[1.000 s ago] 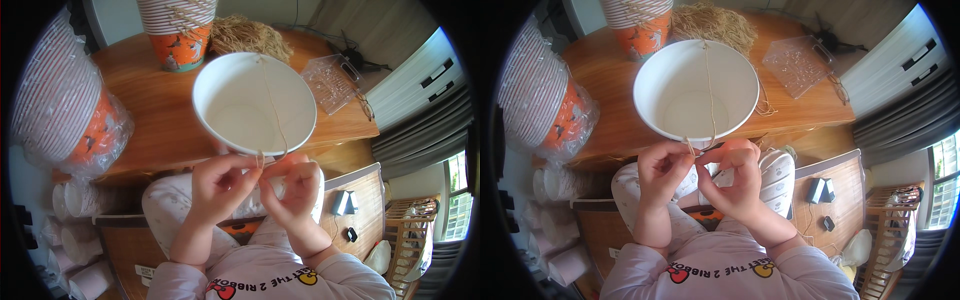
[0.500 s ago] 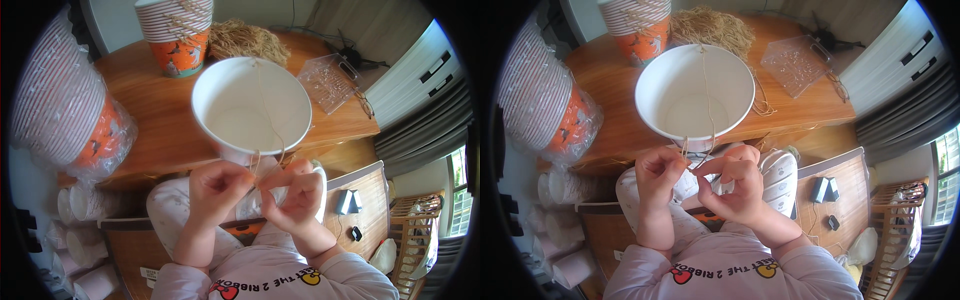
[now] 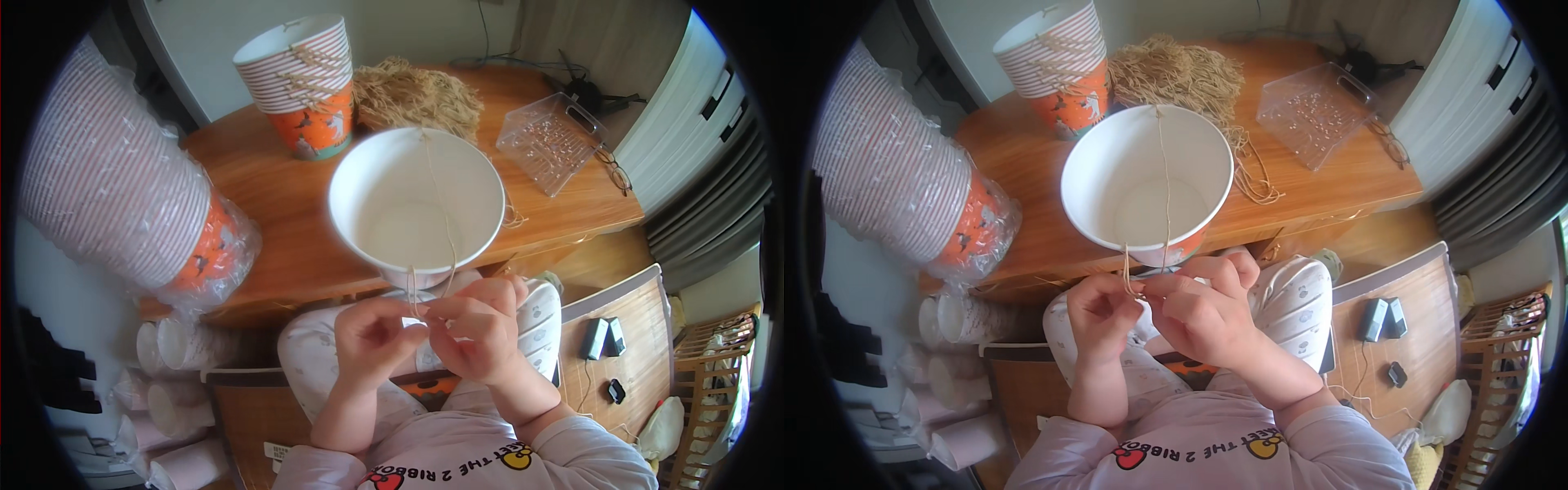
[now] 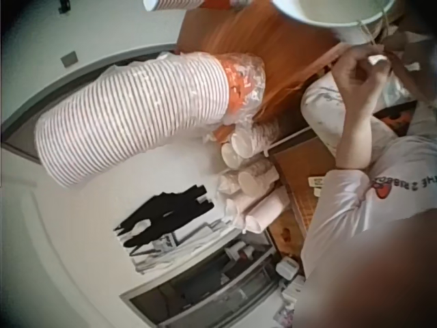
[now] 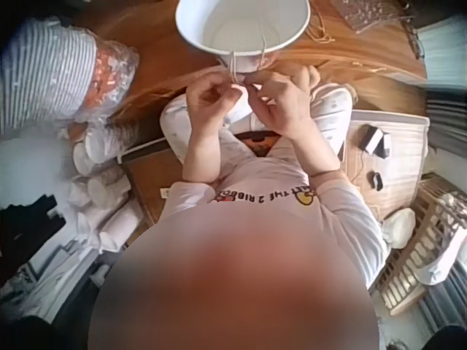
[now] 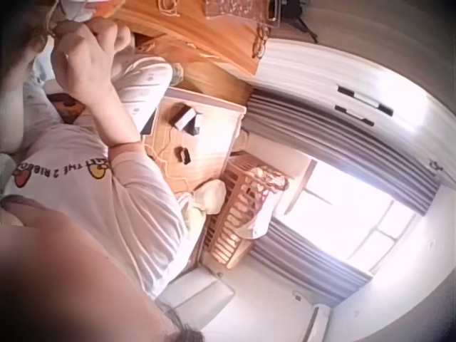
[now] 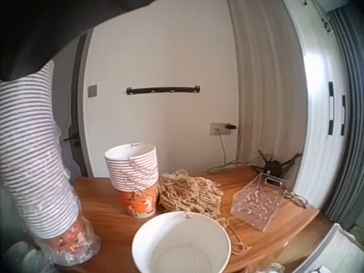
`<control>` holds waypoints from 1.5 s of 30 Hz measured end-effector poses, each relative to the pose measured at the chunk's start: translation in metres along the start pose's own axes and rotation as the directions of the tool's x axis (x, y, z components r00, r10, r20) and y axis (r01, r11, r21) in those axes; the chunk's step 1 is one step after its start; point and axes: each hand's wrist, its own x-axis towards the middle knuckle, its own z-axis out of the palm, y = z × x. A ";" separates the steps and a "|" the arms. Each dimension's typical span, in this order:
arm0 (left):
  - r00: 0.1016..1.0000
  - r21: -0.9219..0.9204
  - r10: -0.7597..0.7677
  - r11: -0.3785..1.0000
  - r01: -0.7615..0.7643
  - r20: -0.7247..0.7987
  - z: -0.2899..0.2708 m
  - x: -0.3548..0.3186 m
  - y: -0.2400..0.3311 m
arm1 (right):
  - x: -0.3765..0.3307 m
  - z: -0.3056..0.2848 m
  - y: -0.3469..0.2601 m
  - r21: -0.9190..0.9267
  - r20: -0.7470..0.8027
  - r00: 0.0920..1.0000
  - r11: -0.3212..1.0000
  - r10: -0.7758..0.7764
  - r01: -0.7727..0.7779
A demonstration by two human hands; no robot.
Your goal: Threading twine handles through pre-punched holes in paper buckets for final assembly.
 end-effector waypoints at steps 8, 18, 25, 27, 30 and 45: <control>0.992 -0.164 -0.124 0.980 0.117 -0.038 0.008 0.002 -0.007 | -0.006 -0.004 0.013 0.054 -0.055 0.998 0.998 -0.039 0.042; 0.940 -0.572 -0.334 0.785 0.238 -0.068 0.014 0.008 0.003 | -0.019 -0.012 0.028 0.280 -0.102 0.981 0.942 -0.163 0.186; 0.883 0.542 0.433 0.793 -0.278 -0.181 -0.011 0.008 0.000 | -0.020 -0.020 0.038 0.418 -0.062 0.991 0.899 -0.116 0.132; 0.722 0.841 0.672 0.286 -0.458 0.165 -0.018 0.028 0.008 | -0.021 -0.021 0.042 0.450 -0.063 0.993 0.885 -0.104 0.121; 0.834 0.900 0.397 0.041 -0.434 0.384 -0.021 0.040 0.032 | -0.024 -0.021 0.046 0.511 -0.069 0.996 0.855 -0.056 0.084; 0.564 0.273 -0.397 -0.586 -0.763 0.724 0.086 0.164 0.205 | -0.030 -0.025 0.081 0.204 -0.165 0.966 0.965 0.198 -0.163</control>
